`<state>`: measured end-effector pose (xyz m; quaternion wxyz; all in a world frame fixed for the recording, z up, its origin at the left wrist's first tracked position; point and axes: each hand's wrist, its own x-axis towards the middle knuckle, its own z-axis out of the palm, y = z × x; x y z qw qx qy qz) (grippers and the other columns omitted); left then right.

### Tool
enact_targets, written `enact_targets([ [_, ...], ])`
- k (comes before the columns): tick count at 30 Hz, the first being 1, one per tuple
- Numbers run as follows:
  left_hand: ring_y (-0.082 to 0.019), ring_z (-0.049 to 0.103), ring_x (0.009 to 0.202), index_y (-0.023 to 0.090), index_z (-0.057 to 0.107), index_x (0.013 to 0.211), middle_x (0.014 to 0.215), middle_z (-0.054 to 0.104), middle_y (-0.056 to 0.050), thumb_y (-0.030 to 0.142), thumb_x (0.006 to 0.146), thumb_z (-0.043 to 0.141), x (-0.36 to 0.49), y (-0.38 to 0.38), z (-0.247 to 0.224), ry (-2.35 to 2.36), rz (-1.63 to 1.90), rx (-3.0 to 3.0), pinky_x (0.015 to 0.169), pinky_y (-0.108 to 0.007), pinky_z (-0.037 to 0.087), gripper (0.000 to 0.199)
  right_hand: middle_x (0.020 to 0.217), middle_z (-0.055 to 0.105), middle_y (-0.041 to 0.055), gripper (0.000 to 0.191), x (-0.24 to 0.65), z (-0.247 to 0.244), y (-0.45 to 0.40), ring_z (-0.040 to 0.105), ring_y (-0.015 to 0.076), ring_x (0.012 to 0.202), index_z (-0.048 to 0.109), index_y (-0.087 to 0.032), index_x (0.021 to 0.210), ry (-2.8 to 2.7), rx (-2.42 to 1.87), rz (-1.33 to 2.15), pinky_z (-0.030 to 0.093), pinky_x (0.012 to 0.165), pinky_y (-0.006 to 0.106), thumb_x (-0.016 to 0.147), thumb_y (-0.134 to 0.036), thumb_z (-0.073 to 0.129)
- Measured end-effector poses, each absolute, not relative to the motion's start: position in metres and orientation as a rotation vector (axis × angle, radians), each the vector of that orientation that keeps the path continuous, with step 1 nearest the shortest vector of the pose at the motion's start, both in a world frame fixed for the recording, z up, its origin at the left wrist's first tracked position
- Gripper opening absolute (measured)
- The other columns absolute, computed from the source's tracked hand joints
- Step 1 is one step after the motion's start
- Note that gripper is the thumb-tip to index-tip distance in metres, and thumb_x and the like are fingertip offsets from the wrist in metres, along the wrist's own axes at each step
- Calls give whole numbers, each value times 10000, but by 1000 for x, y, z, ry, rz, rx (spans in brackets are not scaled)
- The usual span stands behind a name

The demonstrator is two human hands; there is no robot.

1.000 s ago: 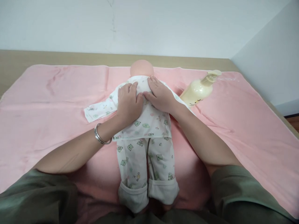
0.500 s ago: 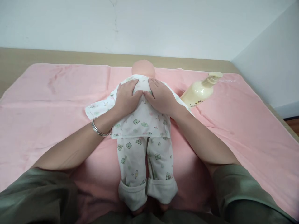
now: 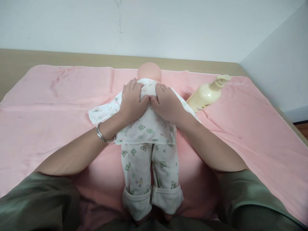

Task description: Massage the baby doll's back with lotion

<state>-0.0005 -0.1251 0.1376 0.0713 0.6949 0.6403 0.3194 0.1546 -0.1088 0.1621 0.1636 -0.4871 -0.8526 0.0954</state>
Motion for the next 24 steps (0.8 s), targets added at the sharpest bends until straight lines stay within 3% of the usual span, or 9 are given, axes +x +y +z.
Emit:
enact_targets([
  [5, -306, 600, 1086, 204, 537, 1118, 1122, 663, -116, 240, 814, 455, -7, -118, 144, 1812, 911, 1993, 1016, -527, 479, 317, 1513, 493, 307, 607, 146, 168, -147, 440, 404, 1458, 398, 88, 1493, -2490, -1484, 68, 333, 1229, 545, 1042, -311, 322],
  [11, -317, 600, 1109, 235, 537, 1096, 1161, 662, -93, 273, 799, 502, -7, -120, 148, 1822, 917, 1962, 1018, -532, 465, 301, 1541, 493, 232, 574, 151, 166, -121, 412, 353, 1479, 456, 20, 1470, -2397, -1506, 324, 360, 1221, 510, 1035, -340, 347],
  [17, -338, 588, 1148, 205, 549, 1195, 1160, 667, -124, 307, 852, 438, 1, -127, 146, 1954, 847, 2021, 1062, -556, 440, 375, 1339, 653, 193, 468, 160, 161, -92, 592, 342, 1250, 605, -68, 1263, -2312, -1419, 467, 459, 1111, 508, 1007, -387, 377],
  [24, -327, 616, 1119, 244, 555, 1170, 1166, 687, -105, 269, 831, 470, -7, -116, 143, 1906, 891, 1895, 1035, -559, 479, 351, 1532, 486, 276, 599, 147, 164, -139, 422, 379, 1473, 413, 70, 1489, -2439, -1449, 172, 333, 1239, 526, 1037, -313, 323],
])
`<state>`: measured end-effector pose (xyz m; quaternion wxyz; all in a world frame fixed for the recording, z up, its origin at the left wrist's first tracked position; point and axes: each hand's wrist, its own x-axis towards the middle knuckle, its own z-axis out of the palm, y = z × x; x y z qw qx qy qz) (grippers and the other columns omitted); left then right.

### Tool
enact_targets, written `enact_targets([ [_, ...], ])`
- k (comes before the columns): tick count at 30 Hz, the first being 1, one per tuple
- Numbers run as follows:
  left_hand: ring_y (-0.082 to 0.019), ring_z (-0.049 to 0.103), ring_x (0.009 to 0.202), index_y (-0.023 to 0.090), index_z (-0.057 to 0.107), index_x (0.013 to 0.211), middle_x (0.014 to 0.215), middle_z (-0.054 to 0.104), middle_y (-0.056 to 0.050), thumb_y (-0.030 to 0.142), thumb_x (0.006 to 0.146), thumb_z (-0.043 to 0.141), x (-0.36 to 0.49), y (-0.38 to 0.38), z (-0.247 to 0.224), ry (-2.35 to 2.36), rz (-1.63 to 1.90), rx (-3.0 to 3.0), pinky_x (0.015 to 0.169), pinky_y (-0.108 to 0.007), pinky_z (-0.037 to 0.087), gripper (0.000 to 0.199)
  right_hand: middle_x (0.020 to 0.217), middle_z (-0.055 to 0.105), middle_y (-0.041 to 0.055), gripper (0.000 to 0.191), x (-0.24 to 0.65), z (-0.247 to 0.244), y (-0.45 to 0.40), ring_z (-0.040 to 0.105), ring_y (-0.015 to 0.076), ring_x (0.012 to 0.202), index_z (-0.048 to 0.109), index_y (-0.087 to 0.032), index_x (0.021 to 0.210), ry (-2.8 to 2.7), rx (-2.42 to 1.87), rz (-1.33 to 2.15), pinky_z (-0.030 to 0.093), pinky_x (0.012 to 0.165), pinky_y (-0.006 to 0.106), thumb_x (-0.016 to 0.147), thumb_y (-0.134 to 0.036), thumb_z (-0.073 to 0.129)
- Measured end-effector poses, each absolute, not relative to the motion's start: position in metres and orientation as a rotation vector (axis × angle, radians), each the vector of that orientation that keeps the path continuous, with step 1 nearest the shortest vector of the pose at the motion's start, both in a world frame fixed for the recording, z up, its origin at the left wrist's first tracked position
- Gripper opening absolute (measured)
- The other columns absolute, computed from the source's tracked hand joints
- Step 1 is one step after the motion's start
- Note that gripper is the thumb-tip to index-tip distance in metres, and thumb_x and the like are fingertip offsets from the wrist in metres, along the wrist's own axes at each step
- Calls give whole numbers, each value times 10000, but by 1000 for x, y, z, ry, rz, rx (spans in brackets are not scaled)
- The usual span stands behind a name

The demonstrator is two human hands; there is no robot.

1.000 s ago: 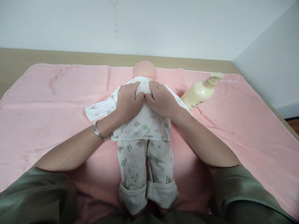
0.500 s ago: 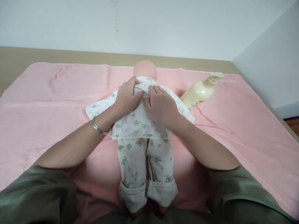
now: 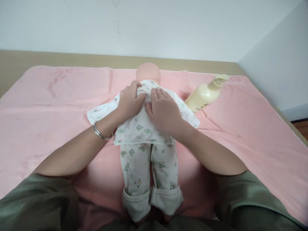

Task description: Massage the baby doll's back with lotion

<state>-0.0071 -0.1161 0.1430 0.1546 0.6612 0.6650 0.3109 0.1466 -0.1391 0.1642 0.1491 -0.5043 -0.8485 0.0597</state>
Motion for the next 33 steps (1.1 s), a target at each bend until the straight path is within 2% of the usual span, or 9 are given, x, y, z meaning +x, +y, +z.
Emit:
enact_targets([
  [4, -316, 625, 1085, 260, 565, 1177, 1134, 697, -97, 273, 861, 443, -11, -113, 141, 1899, 885, 1930, 983, -540, 506, 339, 1571, 449, 264, 600, 144, 162, -146, 383, 357, 1514, 404, 37, 1515, -2444, -1395, 179, 322, 1258, 536, 1037, -314, 313],
  [11, -329, 596, 1183, 185, 564, 1315, 1212, 684, -144, 264, 966, 290, 0, -128, 144, 1892, 779, 2247, 1056, -516, 459, 451, 1673, 274, 228, 733, 161, 154, -90, 237, 334, 1585, 307, 15, 1571, -2442, -1360, 468, 223, 1309, 518, 1021, -464, 371],
  [14, -341, 544, 1288, 153, 517, 1389, 1365, 619, -170, 258, 988, 291, 7, -139, 145, 1873, 809, 2286, 1115, -531, 413, 472, 1666, 286, 239, 721, 164, 154, -84, 251, 330, 1579, 335, 30, 1553, -2472, -1306, 443, 236, 1306, 491, 1024, -459, 365],
  [16, -342, 503, 1341, 157, 531, 1371, 1418, 582, -168, 264, 999, 301, 10, -145, 145, 1908, 849, 2289, 1154, -537, 378, 450, 1656, 304, 245, 710, 164, 154, -86, 266, 326, 1573, 340, 48, 1545, -2482, -1289, 386, 233, 1309, 470, 1028, -438, 369],
  [20, -347, 540, 1238, 123, 589, 1250, 1267, 627, -208, 263, 1003, 291, 13, -151, 144, 1937, 884, 2306, 1113, -547, 411, 412, 1603, 404, 253, 665, 160, 155, -96, 353, 330, 1530, 371, 71, 1520, -2483, -1302, 269, 278, 1290, 459, 1034, -384, 377],
  [24, -323, 560, 1196, 151, 592, 1200, 1190, 639, -170, 246, 964, 340, 6, -139, 141, 1940, 854, 2217, 1107, -504, 431, 358, 1516, 512, 266, 602, 153, 157, -119, 458, 348, 1456, 426, 64, 1493, -2439, -1368, 137, 329, 1252, 477, 1048, -332, 333],
  [27, -317, 594, 1143, 159, 614, 1109, 1131, 660, -156, 265, 947, 358, -2, -127, 141, 1920, 795, 2152, 1074, -489, 465, 321, 1528, 485, 292, 580, 148, 160, -140, 438, 374, 1471, 421, 57, 1500, -2442, -1423, 82, 334, 1237, 520, 1050, -291, 307],
  [30, -317, 616, 1136, 156, 624, 1116, 1127, 680, -157, 286, 959, 337, -3, -124, 142, 1917, 781, 2139, 1070, -492, 477, 353, 1567, 458, 253, 554, 148, 165, -142, 396, 346, 1506, 433, 15, 1504, -2480, -1375, 175, 332, 1245, 498, 1037, -264, 323],
  [33, -328, 586, 1260, 117, 605, 1242, 1271, 662, -186, 305, 980, 319, 3, -134, 144, 1936, 785, 2179, 1144, -500, 434, 430, 1495, 563, 185, 477, 155, 168, -122, 484, 308, 1437, 557, -65, 1390, -2398, -1405, 340, 418, 1179, 453, 1024, -274, 335],
])
